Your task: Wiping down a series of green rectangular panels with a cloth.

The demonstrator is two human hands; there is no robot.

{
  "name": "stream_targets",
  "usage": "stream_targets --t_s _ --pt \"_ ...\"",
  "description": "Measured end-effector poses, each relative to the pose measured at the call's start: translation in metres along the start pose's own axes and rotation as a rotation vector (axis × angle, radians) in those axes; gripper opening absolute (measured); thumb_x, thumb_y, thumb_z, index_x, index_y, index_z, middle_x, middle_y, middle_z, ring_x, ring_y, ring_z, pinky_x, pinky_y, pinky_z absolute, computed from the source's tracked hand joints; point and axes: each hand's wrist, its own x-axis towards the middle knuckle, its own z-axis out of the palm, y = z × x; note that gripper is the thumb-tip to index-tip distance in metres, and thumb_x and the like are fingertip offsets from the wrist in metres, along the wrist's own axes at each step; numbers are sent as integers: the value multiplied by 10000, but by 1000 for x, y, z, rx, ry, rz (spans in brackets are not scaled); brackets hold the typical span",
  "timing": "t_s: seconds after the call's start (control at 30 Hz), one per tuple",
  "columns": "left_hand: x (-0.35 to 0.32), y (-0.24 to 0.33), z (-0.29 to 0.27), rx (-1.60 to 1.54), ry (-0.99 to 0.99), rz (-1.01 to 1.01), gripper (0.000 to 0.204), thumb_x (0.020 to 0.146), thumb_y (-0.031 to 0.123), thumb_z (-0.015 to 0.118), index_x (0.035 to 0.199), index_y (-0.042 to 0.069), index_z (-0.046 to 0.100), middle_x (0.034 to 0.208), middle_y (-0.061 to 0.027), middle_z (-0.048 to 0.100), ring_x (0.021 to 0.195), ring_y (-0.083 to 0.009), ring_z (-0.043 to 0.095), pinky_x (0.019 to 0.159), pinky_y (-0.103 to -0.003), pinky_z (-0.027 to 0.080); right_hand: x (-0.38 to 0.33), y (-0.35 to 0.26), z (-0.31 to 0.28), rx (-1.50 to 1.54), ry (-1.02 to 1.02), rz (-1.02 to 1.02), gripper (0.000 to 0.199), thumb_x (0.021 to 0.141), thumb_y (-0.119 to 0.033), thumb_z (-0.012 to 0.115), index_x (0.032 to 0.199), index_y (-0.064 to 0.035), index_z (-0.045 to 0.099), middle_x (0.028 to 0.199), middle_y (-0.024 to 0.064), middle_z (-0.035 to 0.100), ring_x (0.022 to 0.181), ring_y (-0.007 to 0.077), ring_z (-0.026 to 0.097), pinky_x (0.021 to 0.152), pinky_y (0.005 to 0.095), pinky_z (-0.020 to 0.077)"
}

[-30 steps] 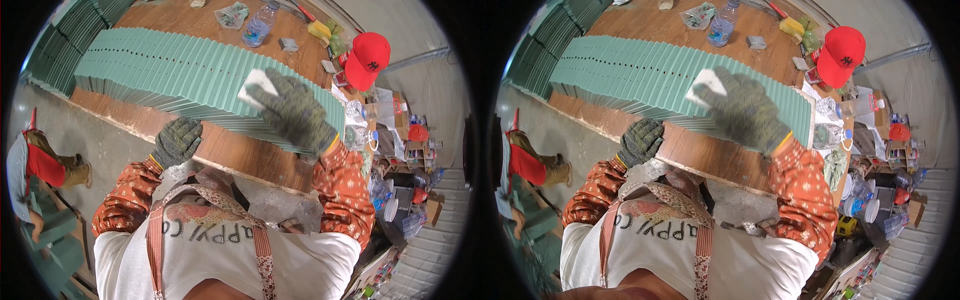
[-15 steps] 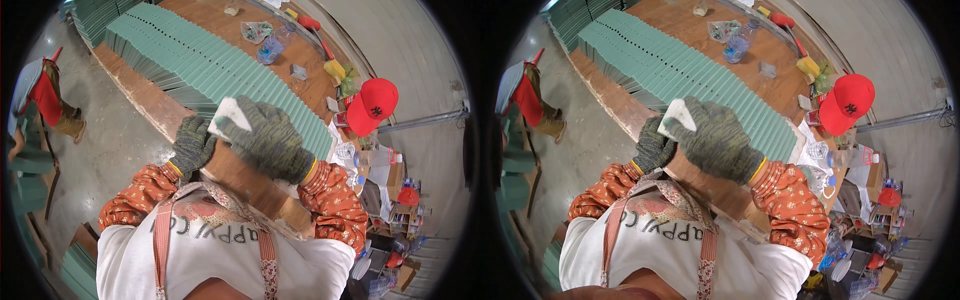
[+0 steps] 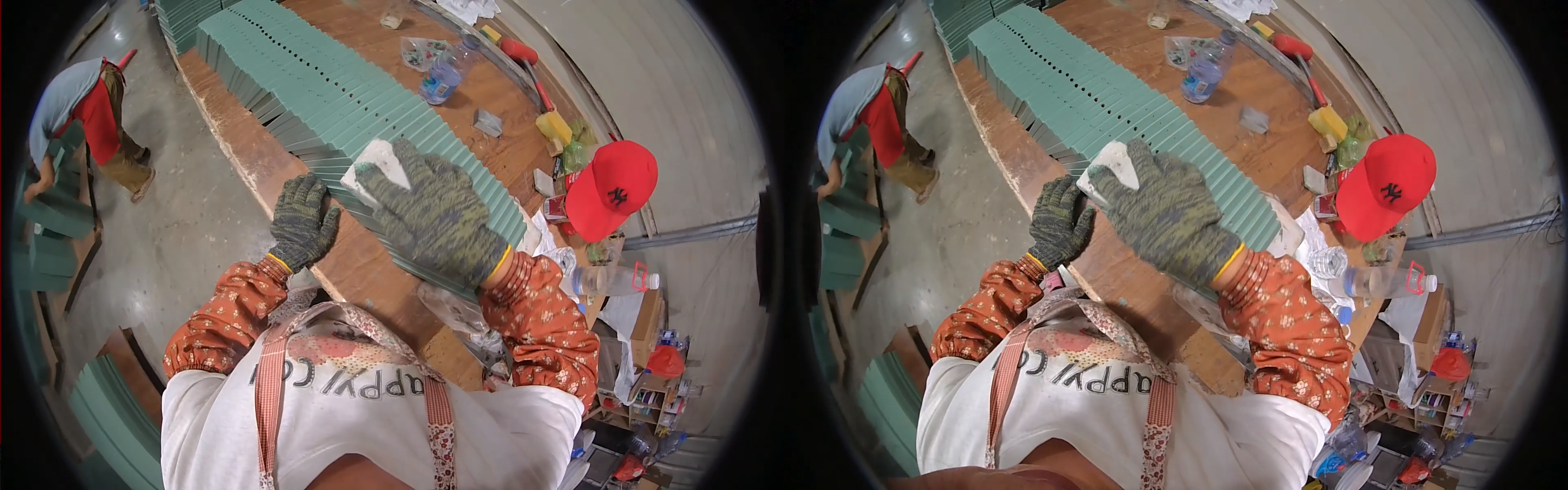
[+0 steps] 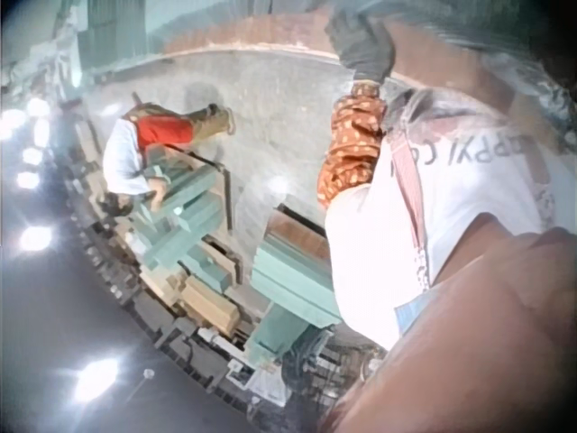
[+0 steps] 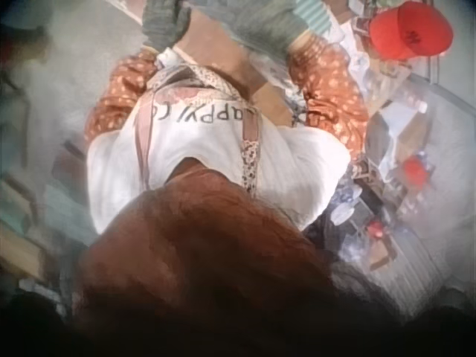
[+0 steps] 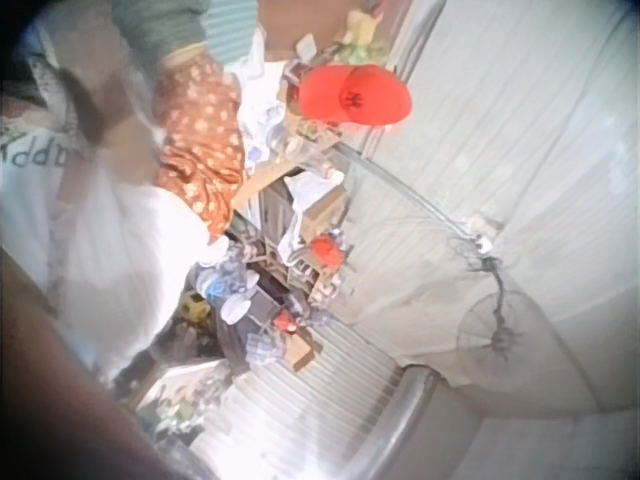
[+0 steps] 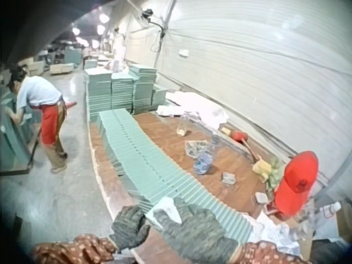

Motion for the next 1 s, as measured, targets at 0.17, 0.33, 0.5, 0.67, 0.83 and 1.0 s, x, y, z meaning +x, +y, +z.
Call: stream_targets --t_s 0.17,0.33,0.5,0.67,0.83,1.0 --pt "0 -2 6 6 96 45 463 815 263 620 1168 -21 528 1207 -266 524 1120 -443 477 977 -528 359 20 68 -13 -12 -150 314 514 888 -218 516 1390 -194 407 1250 130 524 1034 298 567 878 460 472" --pt "-3 -10 7 20 102 46 447 811 258 621 1152 -17 533 1193 -260 531 1104 -444 482 957 -527 368 -15 -2 -43 -130 -58 -59 523 865 -225 527 1376 -178 425 1300 144 478 1062 294 561 841 475 470" --pt "0 -4 7 -11 67 42 442 805 253 621 1148 -12 538 1199 -253 533 1118 -439 481 973 -527 361 -23 25 -52 -159 -159 -27 553 903 -276 475 1439 -248 342 1421 171 390 1179 343 499 963 495 404" --pt "-2 -8 11 14 95 75 455 813 259 620 1170 -11 538 1215 -249 535 1135 -441 483 1007 -525 342 -17 64 -58 -44 -131 232 502 915 -272 479 1409 -239 392 1402 211 406 1203 368 481 967 486 412" --pt "-5 -8 12 54 124 53 438 818 241 626 1165 -15 548 1224 -248 532 1148 -425 484 994 -498 369 -73 -27 -58 -61 -14 -44 528 907 -260 477 1419 -195 365 1375 138 449 1145 367 512 917 450 458" --pt "-13 -20 10 135 77 11 445 816 256 625 1163 -11 548 1238 -241 531 1159 -425 479 1014 -506 348 -46 69 -27 -160 21 -158 601 806 -142 578 1386 -192 427 1332 156 482 1141 344 526 912 468 477"
